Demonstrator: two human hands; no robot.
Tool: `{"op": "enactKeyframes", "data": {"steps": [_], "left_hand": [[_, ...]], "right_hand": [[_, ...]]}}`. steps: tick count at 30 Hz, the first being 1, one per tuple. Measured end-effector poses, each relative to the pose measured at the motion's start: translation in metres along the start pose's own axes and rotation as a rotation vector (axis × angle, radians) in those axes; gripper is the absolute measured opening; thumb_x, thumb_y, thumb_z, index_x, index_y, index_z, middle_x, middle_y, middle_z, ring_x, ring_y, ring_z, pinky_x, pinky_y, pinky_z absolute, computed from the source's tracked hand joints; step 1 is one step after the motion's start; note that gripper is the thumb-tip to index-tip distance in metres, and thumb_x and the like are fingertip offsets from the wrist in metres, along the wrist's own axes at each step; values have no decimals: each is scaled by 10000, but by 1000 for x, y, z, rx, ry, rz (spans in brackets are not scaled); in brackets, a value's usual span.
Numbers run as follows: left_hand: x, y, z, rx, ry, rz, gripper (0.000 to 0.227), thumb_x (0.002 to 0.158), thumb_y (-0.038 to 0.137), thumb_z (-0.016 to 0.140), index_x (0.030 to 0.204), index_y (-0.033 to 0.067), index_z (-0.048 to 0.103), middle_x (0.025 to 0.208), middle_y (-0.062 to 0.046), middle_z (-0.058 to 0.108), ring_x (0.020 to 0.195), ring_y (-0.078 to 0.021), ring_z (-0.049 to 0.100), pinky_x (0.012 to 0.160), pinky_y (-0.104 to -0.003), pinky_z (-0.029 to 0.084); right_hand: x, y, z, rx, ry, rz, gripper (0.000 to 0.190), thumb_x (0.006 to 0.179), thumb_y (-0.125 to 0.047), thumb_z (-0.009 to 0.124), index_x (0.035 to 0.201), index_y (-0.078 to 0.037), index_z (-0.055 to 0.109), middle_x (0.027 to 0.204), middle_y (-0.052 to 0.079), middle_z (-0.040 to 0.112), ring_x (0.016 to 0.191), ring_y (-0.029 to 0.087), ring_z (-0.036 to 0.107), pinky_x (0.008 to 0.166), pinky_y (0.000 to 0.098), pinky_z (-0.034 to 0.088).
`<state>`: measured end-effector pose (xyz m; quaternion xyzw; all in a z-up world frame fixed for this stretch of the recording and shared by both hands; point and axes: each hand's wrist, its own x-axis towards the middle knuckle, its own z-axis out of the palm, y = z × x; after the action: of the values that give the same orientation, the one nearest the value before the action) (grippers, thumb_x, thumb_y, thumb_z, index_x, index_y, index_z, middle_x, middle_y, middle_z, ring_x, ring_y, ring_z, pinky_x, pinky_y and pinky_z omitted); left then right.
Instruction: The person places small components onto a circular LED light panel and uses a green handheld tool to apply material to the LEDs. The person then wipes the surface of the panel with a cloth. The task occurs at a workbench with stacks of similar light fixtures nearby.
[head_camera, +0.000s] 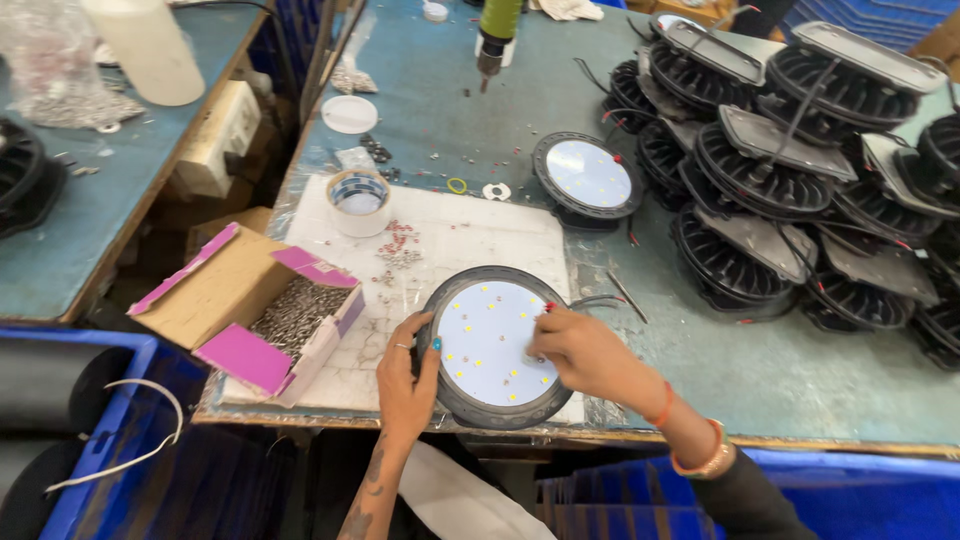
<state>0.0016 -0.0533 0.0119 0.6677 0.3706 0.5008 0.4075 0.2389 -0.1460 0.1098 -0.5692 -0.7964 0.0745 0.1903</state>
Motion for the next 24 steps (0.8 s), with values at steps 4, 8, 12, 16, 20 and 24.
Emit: {"op": "enactKeyframes", "data": {"steps": [4, 8, 12, 16, 20, 24], "left_hand": [[-3, -3, 2, 20, 66, 95, 338, 927, 101, 608, 1254, 24, 643, 1351, -185, 640, 1186, -348, 651, 979, -390, 507], [-8, -4, 6, 63, 155, 170, 294, 957, 84, 611, 1238, 17, 662, 1430, -190, 573, 1294, -384, 584, 1057, -419, 470], [-25, 9, 11, 279, 109, 421, 360, 893, 91, 666, 1243, 4, 656, 1428, -193, 555, 1331, -403, 519, 1123, -491, 412], [-60, 36, 42, 423, -249, 644, 435, 878, 215, 724, 1236, -17, 642, 1402, -175, 571, 1378, -347, 515, 1204, -591, 301], [-68, 55, 84, 664, -337, 579, 624, 822, 306, 722, 1307, -65, 595, 1419, -241, 519, 1372, -390, 466, 1169, -629, 253], [-65, 49, 96, 842, -282, 557, 639, 838, 279, 694, 1381, -30, 555, 1468, -214, 493, 1368, -452, 436, 1136, -640, 259]], "right_hand": [[-15, 20, -17, -46, 329, 24, 318, 707, 94, 586, 939, -41, 756, 1023, 101, 706, 964, 303, 672, 815, 397, 545], [-38, 49, -22, -292, 618, 236, 167, 848, 68, 646, 967, -23, 720, 1040, 110, 702, 968, 312, 653, 838, 414, 524], [-61, 88, -10, -370, 541, 305, 269, 832, 67, 615, 1059, -28, 725, 1098, 138, 680, 995, 345, 630, 860, 431, 517], [-77, 109, 10, -324, 418, 310, 259, 863, -2, 631, 1102, -44, 722, 1160, 109, 690, 1037, 350, 629, 907, 442, 504], [-77, 101, 11, -346, 479, 319, 278, 870, -39, 650, 1137, -51, 725, 1215, 107, 684, 1114, 358, 615, 973, 474, 468], [-74, 84, 3, -332, 541, 261, 280, 872, -48, 661, 1145, -55, 725, 1264, 134, 664, 1180, 365, 597, 1022, 473, 455]]}}
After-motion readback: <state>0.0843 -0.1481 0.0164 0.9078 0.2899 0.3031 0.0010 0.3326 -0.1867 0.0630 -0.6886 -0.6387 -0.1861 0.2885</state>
